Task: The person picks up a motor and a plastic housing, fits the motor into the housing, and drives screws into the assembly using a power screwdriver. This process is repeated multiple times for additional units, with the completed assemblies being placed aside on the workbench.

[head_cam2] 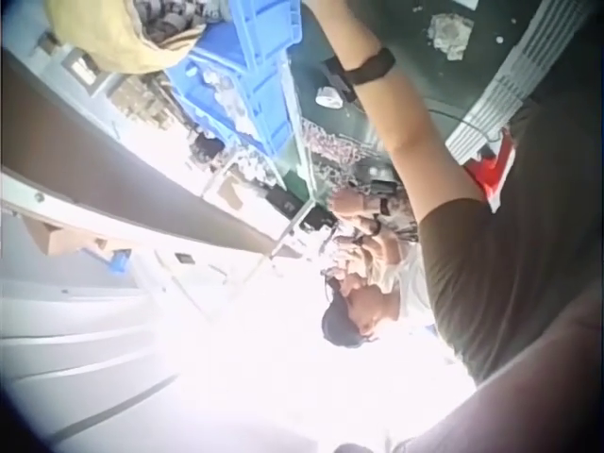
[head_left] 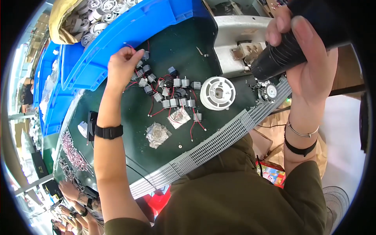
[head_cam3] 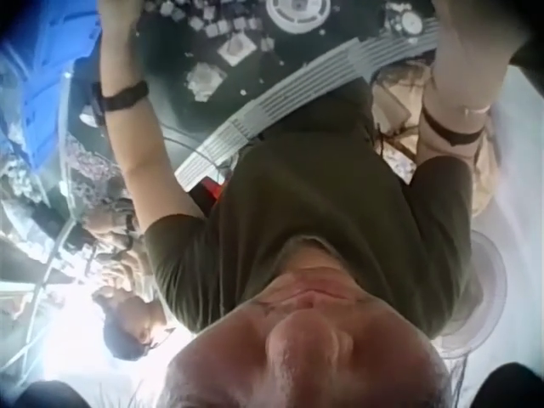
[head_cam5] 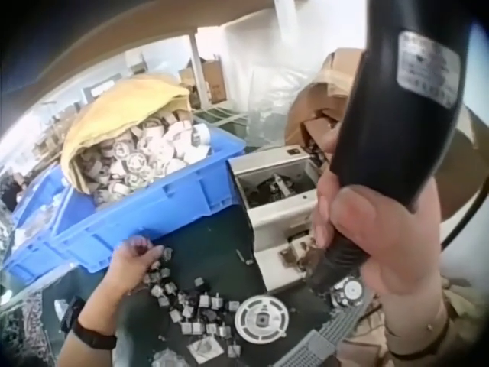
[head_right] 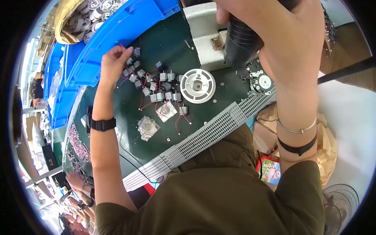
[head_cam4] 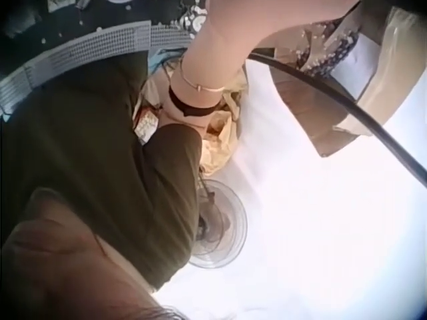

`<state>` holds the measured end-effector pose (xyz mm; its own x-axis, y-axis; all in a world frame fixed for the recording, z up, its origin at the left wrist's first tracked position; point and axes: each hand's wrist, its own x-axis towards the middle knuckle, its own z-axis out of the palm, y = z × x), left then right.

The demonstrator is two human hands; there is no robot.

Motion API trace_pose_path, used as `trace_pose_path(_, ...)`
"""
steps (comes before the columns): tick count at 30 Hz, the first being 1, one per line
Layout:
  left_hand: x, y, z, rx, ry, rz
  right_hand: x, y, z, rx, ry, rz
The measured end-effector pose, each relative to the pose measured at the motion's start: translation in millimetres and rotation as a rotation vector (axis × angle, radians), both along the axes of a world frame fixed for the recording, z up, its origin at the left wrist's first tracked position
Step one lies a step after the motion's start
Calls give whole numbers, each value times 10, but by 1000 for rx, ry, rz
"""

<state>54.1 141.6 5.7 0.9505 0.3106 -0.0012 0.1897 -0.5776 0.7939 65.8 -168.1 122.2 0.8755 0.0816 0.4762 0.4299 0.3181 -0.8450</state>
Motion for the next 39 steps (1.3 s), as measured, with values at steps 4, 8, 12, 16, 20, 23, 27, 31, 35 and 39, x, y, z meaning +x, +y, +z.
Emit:
trace_pose_path(4,-254,-140,234,-241,-316,49,-61,-19,59,-44,59,-74)
trace_pose_path(8,-539,-560,604,-210,-555,-125,136,-138,-11,-43,-85,35)
trace_pose_path(12,-667,-1258,751,229,-491,-362,516,-24,-240,448,-207,553)
trace_pose_path(16,-621,-1578,470,378,-603,-475,554,-28,-247,637,-317,696)
trace_pose_path(20,-597,-1643,258,497,-690,-479,267,-275,-70,234,-349,346)
trace_pose_path(23,-598,-1708,183,738,-877,-375,271,-285,-43,4,-207,14)
trace_pose_path(27,-613,-1791,198,894,-902,-326,345,-313,-51,-30,-199,32)
trace_pose_path(31,-614,-1862,336,949,-774,-382,389,-250,-100,61,-299,72)
trace_pose_path(35,-673,-1911,353,988,-631,-438,669,-78,-298,605,-433,528)
trace_pose_path(39,-712,-1837,198,851,-648,-447,687,-60,-347,657,-459,568)
